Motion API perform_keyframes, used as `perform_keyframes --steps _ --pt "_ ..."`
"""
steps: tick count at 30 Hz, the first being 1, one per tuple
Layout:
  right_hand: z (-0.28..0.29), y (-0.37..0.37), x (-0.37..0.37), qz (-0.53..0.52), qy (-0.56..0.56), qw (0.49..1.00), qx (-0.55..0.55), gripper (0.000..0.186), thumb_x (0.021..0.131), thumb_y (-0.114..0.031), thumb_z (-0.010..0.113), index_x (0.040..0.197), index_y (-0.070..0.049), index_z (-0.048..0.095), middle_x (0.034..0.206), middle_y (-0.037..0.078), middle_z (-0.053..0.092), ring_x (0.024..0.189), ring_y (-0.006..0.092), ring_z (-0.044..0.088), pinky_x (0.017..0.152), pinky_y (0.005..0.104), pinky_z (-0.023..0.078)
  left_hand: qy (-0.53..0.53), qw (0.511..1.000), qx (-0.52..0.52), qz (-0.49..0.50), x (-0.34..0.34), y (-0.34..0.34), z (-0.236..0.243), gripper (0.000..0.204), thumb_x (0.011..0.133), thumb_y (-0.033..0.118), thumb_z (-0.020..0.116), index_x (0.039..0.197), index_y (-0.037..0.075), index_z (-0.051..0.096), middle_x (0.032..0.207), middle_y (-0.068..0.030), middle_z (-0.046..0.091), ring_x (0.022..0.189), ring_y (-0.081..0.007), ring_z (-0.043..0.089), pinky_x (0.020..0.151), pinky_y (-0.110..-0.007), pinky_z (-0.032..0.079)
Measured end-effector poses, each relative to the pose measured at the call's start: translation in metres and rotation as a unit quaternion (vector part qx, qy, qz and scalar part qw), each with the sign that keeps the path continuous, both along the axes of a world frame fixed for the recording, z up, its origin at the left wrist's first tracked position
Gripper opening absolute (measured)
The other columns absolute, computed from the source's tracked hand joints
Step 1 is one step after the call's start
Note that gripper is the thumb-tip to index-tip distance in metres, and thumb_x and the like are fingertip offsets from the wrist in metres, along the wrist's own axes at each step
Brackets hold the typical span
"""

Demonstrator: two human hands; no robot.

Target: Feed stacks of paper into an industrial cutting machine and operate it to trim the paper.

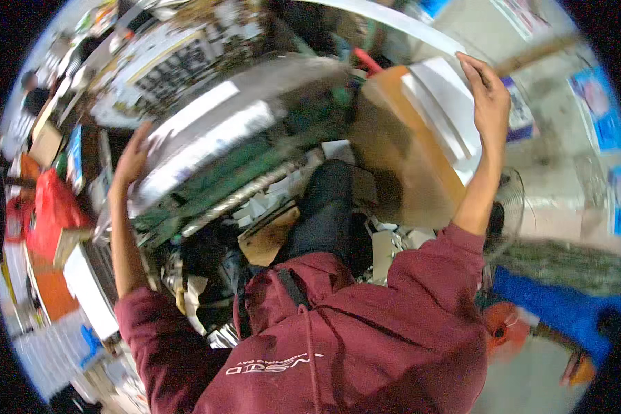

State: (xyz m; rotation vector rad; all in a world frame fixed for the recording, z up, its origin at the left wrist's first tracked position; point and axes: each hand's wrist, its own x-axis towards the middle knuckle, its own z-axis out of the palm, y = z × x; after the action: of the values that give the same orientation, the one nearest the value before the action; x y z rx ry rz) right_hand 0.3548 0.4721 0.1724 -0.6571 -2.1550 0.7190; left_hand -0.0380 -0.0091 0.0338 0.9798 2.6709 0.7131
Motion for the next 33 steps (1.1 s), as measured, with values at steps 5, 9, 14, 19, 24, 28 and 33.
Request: perform_keyframes --steps 5,9,14,19,24,28,33 --pt "-0.012 -0.062 -0.042 0.021 -0.019 0.991 -0.13 0.017 0.094 -0.01 0.058 0.105 -0.003 0.069 0.105 0.006 0.069 0.099 0.0128 0.06 0.094 0.0258 0.043 -0.056 0.987 -0.144 -0.032 0.106 0.021 0.013 0.079 0.09 0.056 0.051 0.143 0.001 0.033 0.138 -0.0226 0.046 0.132 -0.0347 0.042 0.113 -0.046 0.028" --pt "-0.099 -0.079 -0.097 0.241 -0.029 0.943 -0.23 0.016 0.093 -0.014 0.061 0.099 -0.002 0.07 0.096 0.002 0.07 0.092 0.0097 0.06 0.086 0.0246 0.046 0.069 0.993 -0.097 -0.028 0.191 -0.037 -0.024 0.094 0.081 0.071 0.052 0.144 0.003 0.034 0.146 -0.0184 0.038 0.136 -0.0348 0.035 0.115 -0.049 0.02" --pt "-0.163 -0.131 -0.162 0.338 -0.121 0.88 -0.312 0.017 0.091 -0.016 0.064 0.097 -0.001 0.069 0.092 0.0 0.069 0.086 0.0085 0.06 0.078 0.0238 0.047 0.131 0.982 -0.11 -0.078 0.266 -0.075 -0.008 0.059 0.086 0.023 0.057 0.14 0.007 0.042 0.131 -0.0105 0.05 0.115 -0.0288 0.051 0.113 -0.048 0.026" --pt "-0.194 -0.171 -0.212 0.449 -0.175 0.839 -0.253 0.022 0.086 -0.021 0.069 0.099 -0.003 0.07 0.092 0.007 0.07 0.086 0.0158 0.065 0.079 0.0311 0.049 0.215 0.973 -0.082 0.01 0.255 -0.122 0.023 0.064 0.074 -0.003 0.056 0.136 0.015 0.052 0.095 -0.0099 0.051 0.093 -0.0286 0.053 0.099 -0.045 0.042" --pt "-0.153 -0.154 -0.263 0.351 -0.24 0.9 0.098 0.018 0.086 -0.02 0.064 0.096 -0.007 0.069 0.093 0.015 0.068 0.085 0.0302 0.065 0.077 0.0405 0.05 0.387 0.888 -0.142 0.204 0.236 -0.198 0.102 0.054 0.073 -0.012 0.054 0.121 0.01 0.06 0.123 -0.0101 0.061 0.112 -0.0252 0.06 0.091 -0.038 0.049" --pt "-0.117 -0.124 -0.34 0.315 -0.309 0.868 0.229 0.02 0.089 -0.021 0.057 0.105 -0.012 0.066 0.096 0.017 0.067 0.088 0.0358 0.064 0.073 0.0456 0.05 0.542 0.71 -0.213 0.396 0.242 -0.263 0.147 0.029 0.094 0.002 0.048 0.119 0.009 0.062 0.116 -0.0078 0.066 0.103 -0.0249 0.065 0.084 -0.036 0.054" --pt "-0.094 -0.087 -0.408 0.213 -0.115 0.878 0.412 0.049 0.092 -0.032 0.056 0.137 -0.015 0.047 0.117 0.021 0.061 0.109 0.0398 0.056 0.091 0.0453 0.046 0.477 0.72 -0.188 0.467 0.22 -0.378 0.05 0.037 0.092 0.005 0.044 0.125 0.007 0.058 0.119 -0.0143 0.063 0.106 -0.0331 0.062 0.089 -0.04 0.049"
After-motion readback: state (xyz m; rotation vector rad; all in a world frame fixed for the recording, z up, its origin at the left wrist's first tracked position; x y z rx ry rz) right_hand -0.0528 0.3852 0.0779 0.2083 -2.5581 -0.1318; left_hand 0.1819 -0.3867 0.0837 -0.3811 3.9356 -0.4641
